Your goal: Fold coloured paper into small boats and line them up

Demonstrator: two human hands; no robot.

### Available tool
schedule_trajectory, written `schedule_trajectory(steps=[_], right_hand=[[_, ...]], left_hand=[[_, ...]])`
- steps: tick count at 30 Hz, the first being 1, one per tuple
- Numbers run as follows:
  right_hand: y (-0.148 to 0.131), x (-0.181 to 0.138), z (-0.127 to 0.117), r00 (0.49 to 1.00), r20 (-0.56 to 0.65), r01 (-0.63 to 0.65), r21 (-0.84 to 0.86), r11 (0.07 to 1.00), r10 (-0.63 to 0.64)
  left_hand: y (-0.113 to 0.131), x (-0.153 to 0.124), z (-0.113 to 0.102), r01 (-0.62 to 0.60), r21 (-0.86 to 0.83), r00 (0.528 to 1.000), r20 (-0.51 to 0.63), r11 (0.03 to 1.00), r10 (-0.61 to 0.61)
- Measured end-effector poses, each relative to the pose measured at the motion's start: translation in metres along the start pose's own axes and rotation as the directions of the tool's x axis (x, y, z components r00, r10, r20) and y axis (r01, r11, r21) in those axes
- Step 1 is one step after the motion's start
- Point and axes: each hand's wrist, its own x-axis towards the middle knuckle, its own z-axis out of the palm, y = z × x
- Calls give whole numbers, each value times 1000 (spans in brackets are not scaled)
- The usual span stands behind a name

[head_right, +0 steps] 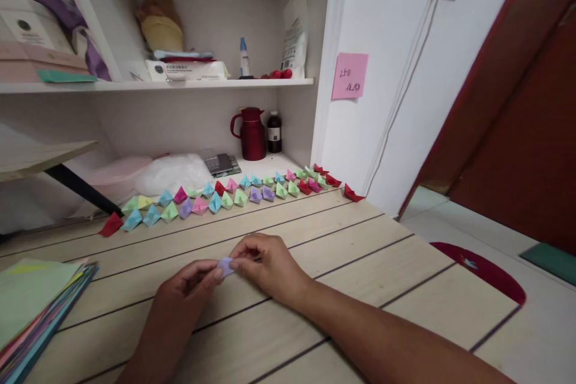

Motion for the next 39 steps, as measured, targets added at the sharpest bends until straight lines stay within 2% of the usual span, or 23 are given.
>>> schedule_trajectory(steps=[4, 9, 11, 13, 15, 17, 23, 29, 34, 39], right_hand=[[-4, -3, 0, 989, 34, 142, -53, 988, -141], [-2, -4, 3, 981, 66, 188, -78, 979, -183], [0, -3, 4, 990, 41, 140, -43, 989, -138], [1, -1, 5, 999, 37, 36, 62, 997, -38], [2, 0, 6, 995, 82, -65, 181, 981, 51], [2, 1, 6, 988, 126, -115, 250, 961, 86], [2, 0, 7, 983, 147, -141, 250, 958, 107], [5, 2, 6, 980, 139, -173, 266, 948, 139], [6, 0, 4, 975, 180, -169, 218, 961, 131], [5, -2, 1, 971, 200, -162, 159, 974, 129]], left_hand=[[1, -1, 2, -13, 11, 1000, 6, 1000, 13], [5, -3, 6, 36, -18, 999, -10, 999, -36], [6, -2, 6, 59, -60, 998, -30, 996, -61], [6, -2, 5, 80, -119, 995, -53, 990, -87], [6, -2, 2, 96, -183, 991, -75, 978, -111], [6, -2, -1, 118, -246, 986, -88, 962, -143], [5, -1, -3, 133, -284, 984, -77, 950, -161], [5, 1, 1, 140, -316, 990, 75, 938, -123], [10, -3, -3, 138, -258, 990, 68, 956, -125], [7, 0, -6, 130, -190, 987, 115, 973, -109]])
